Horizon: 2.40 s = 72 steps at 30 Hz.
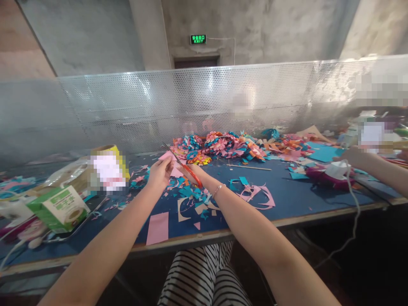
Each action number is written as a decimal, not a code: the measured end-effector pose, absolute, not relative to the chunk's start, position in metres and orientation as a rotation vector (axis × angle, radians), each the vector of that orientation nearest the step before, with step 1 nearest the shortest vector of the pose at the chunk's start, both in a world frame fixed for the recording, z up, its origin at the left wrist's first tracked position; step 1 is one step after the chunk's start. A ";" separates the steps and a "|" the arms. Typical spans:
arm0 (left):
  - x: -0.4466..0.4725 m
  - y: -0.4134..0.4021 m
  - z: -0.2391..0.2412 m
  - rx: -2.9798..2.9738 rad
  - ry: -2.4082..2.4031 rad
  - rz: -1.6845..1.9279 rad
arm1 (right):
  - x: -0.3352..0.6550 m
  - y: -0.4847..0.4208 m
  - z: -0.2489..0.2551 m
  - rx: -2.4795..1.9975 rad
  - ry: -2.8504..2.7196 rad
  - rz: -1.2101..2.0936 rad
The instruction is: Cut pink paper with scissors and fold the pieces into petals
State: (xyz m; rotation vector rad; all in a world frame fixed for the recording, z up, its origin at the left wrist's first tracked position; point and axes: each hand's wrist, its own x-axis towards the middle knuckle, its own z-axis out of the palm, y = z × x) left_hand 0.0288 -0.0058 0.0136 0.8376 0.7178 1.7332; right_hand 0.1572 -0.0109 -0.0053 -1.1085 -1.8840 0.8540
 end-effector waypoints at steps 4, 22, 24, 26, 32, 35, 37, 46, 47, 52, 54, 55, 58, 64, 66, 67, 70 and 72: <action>0.029 -0.005 0.013 0.852 0.720 1.738 | 0.158 -0.011 -0.004 -1.097 -1.823 0.836; 0.031 -0.008 0.008 0.942 0.557 1.512 | 0.156 0.011 -0.007 -0.857 -1.354 0.984; 0.031 -0.008 0.009 0.960 0.562 1.516 | 0.157 0.011 -0.006 -0.842 -1.295 1.019; 0.031 -0.007 0.009 0.998 0.597 1.569 | 0.157 0.010 -0.006 -0.835 -1.290 1.030; 0.034 -0.006 0.008 1.063 0.673 1.671 | 0.157 0.007 -0.008 -0.711 -1.342 1.055; 0.033 -0.003 0.004 1.042 0.692 1.627 | 0.156 0.005 -0.006 -0.662 -1.359 1.038; 0.033 -0.001 0.002 1.068 0.669 1.597 | 0.156 0.004 -0.005 -0.640 -1.386 1.015; 0.032 -0.004 0.001 1.248 0.747 1.480 | 0.156 0.013 -0.011 -0.768 -1.383 0.848; 0.032 -0.005 0.001 1.273 0.789 1.456 | 0.157 0.014 -0.011 -0.755 -1.373 0.844; 0.031 -0.005 -0.001 1.333 0.855 1.427 | 0.158 0.015 -0.009 -0.697 -1.356 0.893; 0.030 -0.003 -0.002 1.296 0.845 1.467 | 0.158 0.014 -0.008 -0.716 -1.351 0.869; 0.029 -0.002 -0.002 1.255 0.835 1.494 | 0.158 0.013 -0.008 -0.737 -1.355 0.847; 0.027 0.000 0.001 1.111 0.771 1.585 | 0.159 0.011 -0.010 -0.807 -1.413 0.805; 0.025 0.001 0.005 1.142 0.737 1.715 | 0.158 0.012 -0.015 -0.831 -1.578 0.678; 0.023 0.002 0.005 1.249 0.790 1.755 | 0.161 0.010 -0.015 -0.881 -1.678 0.538; 0.021 0.003 0.004 1.318 0.821 1.774 | 0.164 0.009 -0.013 -0.918 -1.741 0.437; 0.014 0.007 0.003 1.510 0.895 1.791 | 0.175 0.004 -0.008 -0.987 -1.909 0.012; 0.010 0.010 0.003 1.557 0.900 1.773 | 0.184 0.003 -0.005 -0.983 -1.970 -0.214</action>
